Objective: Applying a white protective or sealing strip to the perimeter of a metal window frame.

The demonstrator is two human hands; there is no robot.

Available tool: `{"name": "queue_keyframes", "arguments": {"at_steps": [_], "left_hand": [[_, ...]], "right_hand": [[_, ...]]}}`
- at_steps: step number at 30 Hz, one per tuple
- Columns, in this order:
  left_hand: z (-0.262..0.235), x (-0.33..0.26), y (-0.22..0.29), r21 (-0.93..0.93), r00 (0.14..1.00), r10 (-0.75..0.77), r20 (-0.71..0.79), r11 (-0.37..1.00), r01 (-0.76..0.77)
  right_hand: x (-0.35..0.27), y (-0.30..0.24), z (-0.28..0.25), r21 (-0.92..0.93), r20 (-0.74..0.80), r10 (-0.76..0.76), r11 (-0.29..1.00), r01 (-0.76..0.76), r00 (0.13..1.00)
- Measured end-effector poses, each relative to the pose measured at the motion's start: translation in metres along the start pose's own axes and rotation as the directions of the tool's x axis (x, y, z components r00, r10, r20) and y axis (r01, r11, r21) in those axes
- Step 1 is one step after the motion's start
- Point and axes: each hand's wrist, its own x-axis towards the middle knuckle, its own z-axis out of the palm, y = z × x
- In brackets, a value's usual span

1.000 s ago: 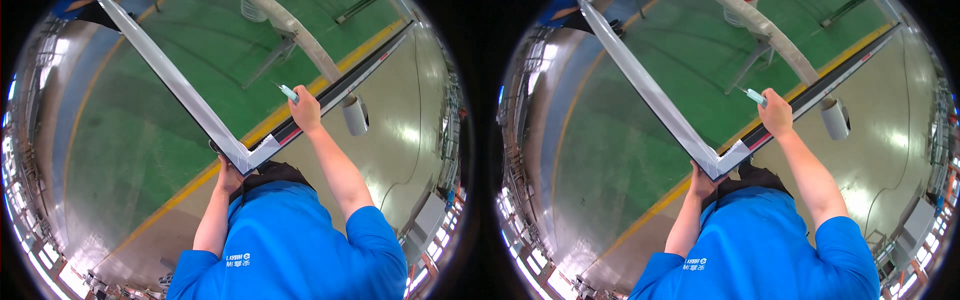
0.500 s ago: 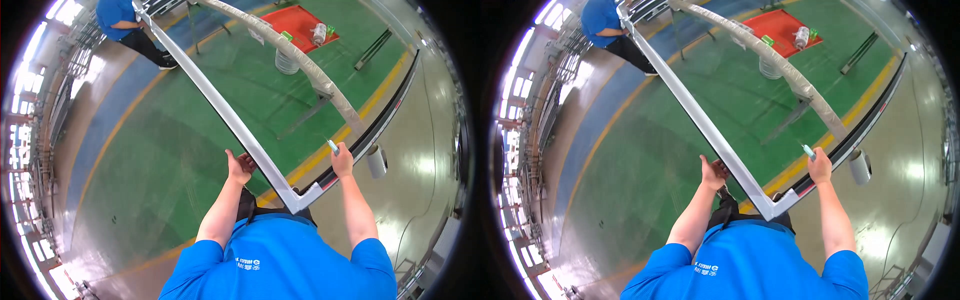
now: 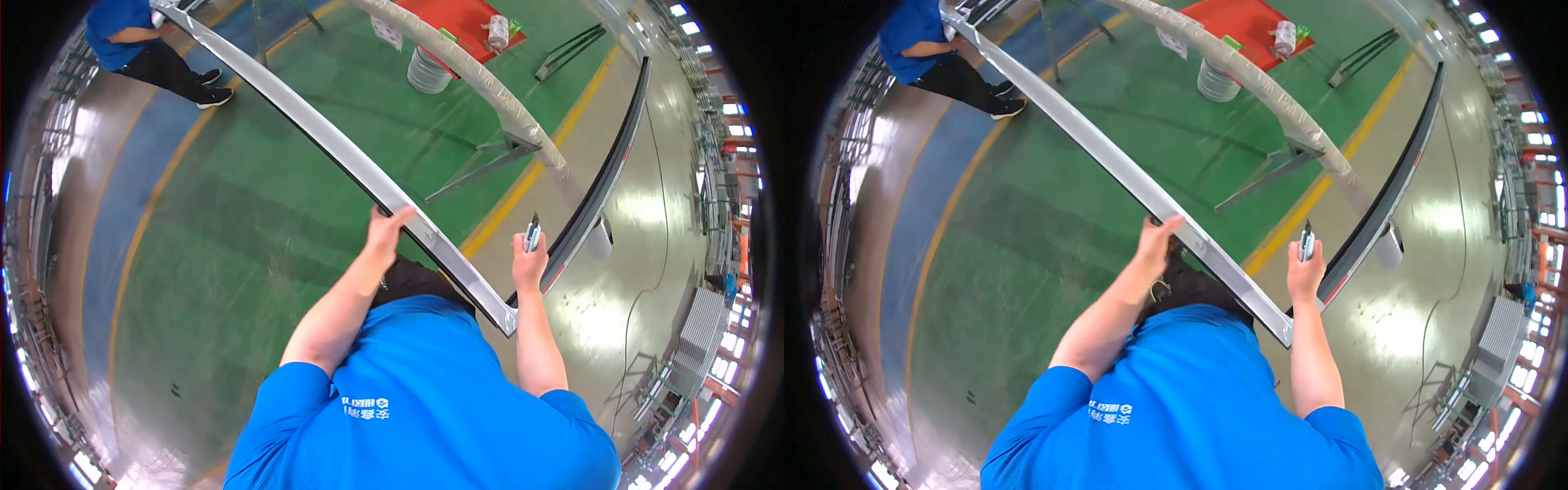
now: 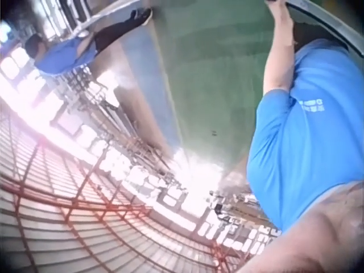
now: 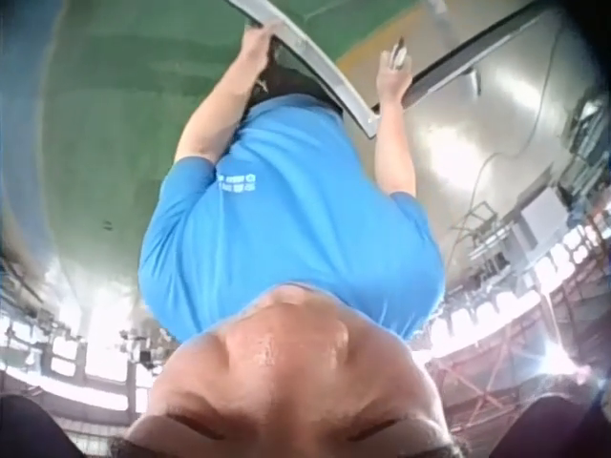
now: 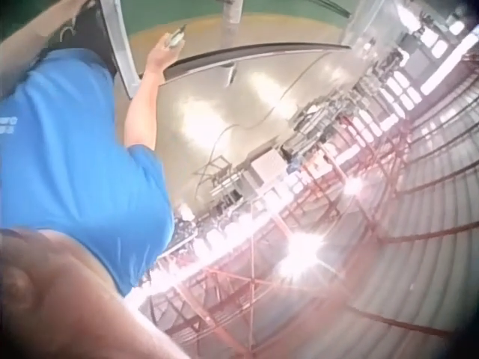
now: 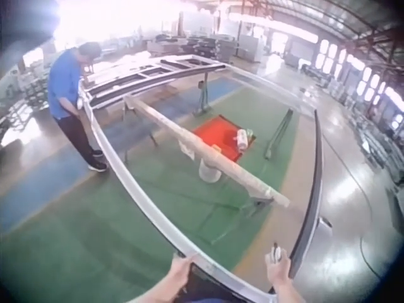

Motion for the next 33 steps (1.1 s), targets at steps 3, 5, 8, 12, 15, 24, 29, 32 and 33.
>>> {"name": "queue_keyframes", "arguments": {"at_steps": [3, 5, 8, 12, 15, 24, 29, 32, 33], "left_hand": [[-0.02, 0.041, 0.061, -0.036, 0.995, 0.092, -0.023, 0.995, -0.093], [-0.032, 0.058, 0.093, -0.078, 0.995, 0.096, -0.005, 0.992, -0.096], [-0.053, 0.083, 0.132, -0.053, 0.999, 0.051, -0.004, 0.997, -0.051], [-0.082, 0.117, 0.189, -0.105, 0.995, 0.093, 0.019, 0.99, -0.091], [-0.099, 0.145, 0.24, -0.139, 0.996, 0.089, -0.005, 0.986, -0.088], [-0.176, 0.255, 0.386, -0.07, 0.999, 0.052, 0.004, 0.996, -0.052], [-0.199, 0.302, 0.471, -0.055, 0.998, 0.067, 0.012, 0.996, -0.066], [-0.227, 0.342, 0.515, -0.12, 0.997, 0.076, 0.022, 0.99, -0.073], [-0.235, 0.354, 0.53, -0.119, 0.997, 0.077, 0.023, 0.99, -0.073]], "right_hand": [[0.024, -0.019, 0.037, 0.107, -0.017, 0.031, 0.994, -0.029, 0.999], [0.041, -0.042, 0.065, 0.21, -0.001, 0.059, 0.976, -0.057, 0.998], [0.071, -0.094, 0.115, 0.249, 0.123, 0.063, 0.964, -0.092, 0.99], [0.094, -0.173, 0.168, 0.334, 0.267, -0.077, 0.943, -0.017, 0.961], [0.106, -0.217, 0.208, 0.373, 0.294, -0.115, 0.928, -0.003, 0.949], [0.122, -0.302, 0.305, 0.393, 0.168, 0.105, 0.905, -0.165, 0.98], [0.111, -0.36, 0.343, 0.4, 0.079, 0.159, 0.899, -0.177, 0.984], [0.115, -0.388, 0.366, 0.38, 0.07, 0.178, 0.905, -0.192, 0.981], [0.121, -0.399, 0.376, 0.381, 0.069, 0.179, 0.905, -0.192, 0.981]]}}
